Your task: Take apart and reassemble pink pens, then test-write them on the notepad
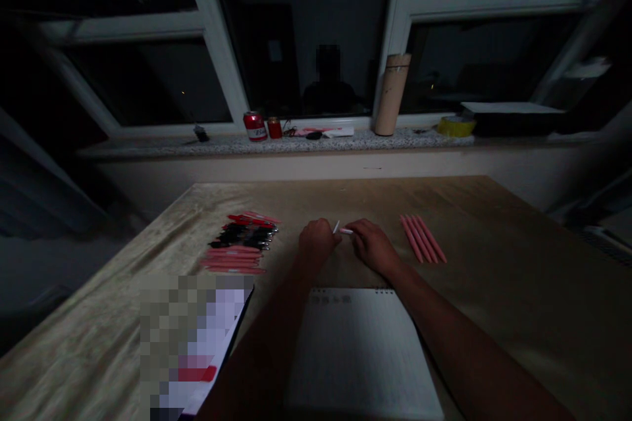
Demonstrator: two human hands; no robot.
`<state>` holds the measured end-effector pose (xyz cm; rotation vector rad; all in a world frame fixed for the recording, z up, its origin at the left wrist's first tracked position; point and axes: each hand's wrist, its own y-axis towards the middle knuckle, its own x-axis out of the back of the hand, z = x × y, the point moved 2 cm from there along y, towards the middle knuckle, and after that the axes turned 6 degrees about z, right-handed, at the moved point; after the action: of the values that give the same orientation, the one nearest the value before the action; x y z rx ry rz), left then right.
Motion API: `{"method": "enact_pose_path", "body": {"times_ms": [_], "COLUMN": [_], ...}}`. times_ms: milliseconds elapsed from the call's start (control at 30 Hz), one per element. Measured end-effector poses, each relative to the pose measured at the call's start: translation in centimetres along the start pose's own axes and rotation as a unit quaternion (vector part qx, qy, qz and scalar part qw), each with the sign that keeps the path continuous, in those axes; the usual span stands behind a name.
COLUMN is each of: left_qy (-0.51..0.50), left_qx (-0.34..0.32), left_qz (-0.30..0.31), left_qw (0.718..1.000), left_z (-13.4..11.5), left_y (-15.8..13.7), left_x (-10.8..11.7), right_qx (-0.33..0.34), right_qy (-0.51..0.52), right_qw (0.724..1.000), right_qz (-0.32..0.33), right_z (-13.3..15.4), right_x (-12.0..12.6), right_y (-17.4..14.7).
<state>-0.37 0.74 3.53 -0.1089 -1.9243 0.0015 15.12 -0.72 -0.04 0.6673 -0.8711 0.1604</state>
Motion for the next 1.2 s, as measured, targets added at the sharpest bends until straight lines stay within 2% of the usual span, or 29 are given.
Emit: {"method": "enact_pose_path", "body": {"times_ms": [133,300,367,533,667,867,1033,1200], "left_qy": [-0.072,-0.131,-0.14,-0.183,-0.256,-0.374,-0.405,-0.414], "left_qx": [-0.05,-0.038,-0.053,-0.108,-0.135,-0.087,-0.109,-0.126], "left_qz": [-0.015,-0.04,-0.041,-0.016,0.014,-0.024,-0.034,-0.048], "left_qw": [0.996,0.99,0.988,0.977,0.957,0.923,0.907,0.9], "left_z": [0.5,0.7,0.6,0.8,1.5,1.7,1.4,1.0], "left_y": [0.6,0.8,0.9,1.4,2.1,2.5,2.2,1.8], "left_x": [0.4,0.5,0.3,-0.3,-0.7,-0.1,0.6,1.1], "right_qx": [-0.007,-0.014,-0.013,-0.011,-0.014,-0.006,0.005,-0.013], "right_qy": [0.003,0.003,0.004,0.009,0.007,0.018,0.041,0.093], "right_qw": [1.0,1.0,1.0,1.0,1.0,1.0,0.998,0.991], "right_qz": [-0.001,0.008,0.007,0.001,-0.004,-0.022,-0.051,-0.099], "right_z": [0.1,0.3,0.3,0.2,0.2,0.4,0.8,1.2], "right_x": [0.2,0.3,0.3,0.3,0.2,0.4,0.6,0.9], "right_y": [0.0,-0.1,-0.1,-0.1,0.0,0.1,0.1,0.1]}}
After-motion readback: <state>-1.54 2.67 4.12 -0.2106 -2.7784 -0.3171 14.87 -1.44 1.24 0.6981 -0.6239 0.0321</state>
